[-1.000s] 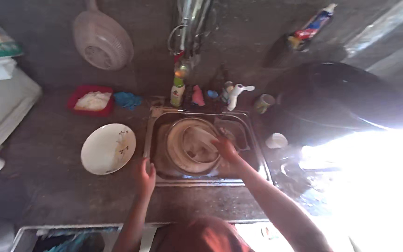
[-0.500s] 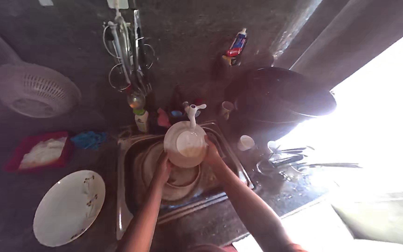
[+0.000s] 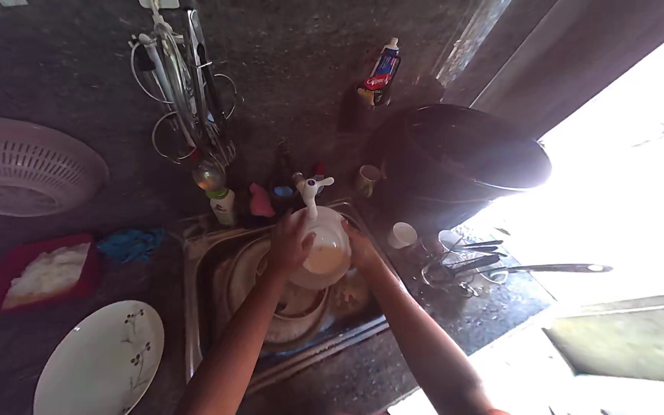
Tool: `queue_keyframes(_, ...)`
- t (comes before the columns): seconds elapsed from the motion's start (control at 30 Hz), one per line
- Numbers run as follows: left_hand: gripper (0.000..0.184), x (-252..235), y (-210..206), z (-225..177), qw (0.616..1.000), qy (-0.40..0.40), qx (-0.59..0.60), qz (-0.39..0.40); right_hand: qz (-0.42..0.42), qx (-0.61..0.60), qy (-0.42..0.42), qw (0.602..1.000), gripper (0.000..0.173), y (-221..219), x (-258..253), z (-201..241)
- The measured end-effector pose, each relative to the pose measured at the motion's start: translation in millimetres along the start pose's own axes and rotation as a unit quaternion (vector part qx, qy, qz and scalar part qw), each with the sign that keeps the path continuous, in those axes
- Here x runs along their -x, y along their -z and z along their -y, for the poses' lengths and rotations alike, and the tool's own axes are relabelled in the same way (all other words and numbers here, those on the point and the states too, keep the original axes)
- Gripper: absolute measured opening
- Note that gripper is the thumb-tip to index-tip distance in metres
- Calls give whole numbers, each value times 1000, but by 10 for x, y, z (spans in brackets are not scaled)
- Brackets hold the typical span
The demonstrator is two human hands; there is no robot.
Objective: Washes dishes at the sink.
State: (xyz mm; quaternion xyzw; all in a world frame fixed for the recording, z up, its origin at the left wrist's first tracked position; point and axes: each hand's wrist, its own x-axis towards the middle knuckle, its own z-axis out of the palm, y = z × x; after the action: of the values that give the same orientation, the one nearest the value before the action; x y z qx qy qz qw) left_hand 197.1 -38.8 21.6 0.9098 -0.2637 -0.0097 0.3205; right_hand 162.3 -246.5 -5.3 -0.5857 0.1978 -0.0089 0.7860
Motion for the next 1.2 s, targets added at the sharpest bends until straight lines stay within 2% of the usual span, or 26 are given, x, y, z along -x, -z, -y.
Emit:
queue_keyframes(0.1,48,-221,54,-185,980,-123,-58,147,-13,62,13,998,37,-60,24,12)
queue_keyframes(0.17,51,-347,120,-281,966,-145,-81,200,-9,78,23,997,38,-90,26,-11)
queue_keyframes(0.2,52,-390,133,-296,969,-129,-75,198,-1,78,20,997,39,-95,29,-21)
queue_keyframes(0.27,62,-448,151,-297,981,-39,-61,177,13,127,12,992,38,-128,44,-45)
queue_keyframes(0.37,64,-518,274,-209,977,98,-25,190,32,282,25,959,38,-309,81,132)
queue_keyframes(0.47,60,-424,293,-120,969,182,-11,169,-16,456,44,889,45,-562,72,320)
queue_keyframes(0.53,64,-328,262,-29,966,232,17,113,-34,529,71,845,39,-783,83,350)
queue_keyframes(0.6,65,-241,258,85,961,266,40,68,43,575,157,802,39,-938,90,232)
queue_keyframes(0.67,61,-176,313,153,957,284,43,43,133,620,240,735,46,-1024,95,98)
queue_keyframes(0.7,60,-144,345,181,956,289,44,26,142,617,270,726,47,-1011,70,55)
queue_keyframes(0.73,59,-108,376,217,953,299,47,7,131,598,283,738,47,-957,31,18)
queue_keyframes(0.77,59,-72,410,265,947,316,58,-13,107,566,277,770,47,-877,-11,-19)
queue_keyframes(0.83,57,-26,423,434,923,362,103,-76,71,423,175,886,45,-713,-38,-57)
queue_keyframes(0.87,56,-14,389,526,907,383,132,-111,57,301,115,945,45,-656,-9,-83)
queue_keyframes(0.9,54,-3,316,611,890,404,160,-136,45,175,53,982,47,-614,54,-120)
queue_keyframes(0.97,52,19,73,716,854,439,226,-164,41,-2,-27,999,50,-552,194,-224)
queue_keyframes(1.0,52,31,-64,725,831,454,268,-176,33,-39,-39,998,48,-550,271,-253)
queue_keyframes(1.03,52,47,-182,701,804,461,325,-191,16,-51,-42,998,45,-573,353,-258)
queue_keyframes(1.13,54,116,-483,550,679,458,524,-233,-25,-37,3,999,38,-645,562,-259)
queue_keyframes(1.17,55,147,-574,502,647,453,570,-229,-40,-30,25,998,36,-669,602,-254)
queue_keyframes(1.2,55,178,-650,441,634,443,594,-220,-58,-22,41,997,34,-705,625,-229)
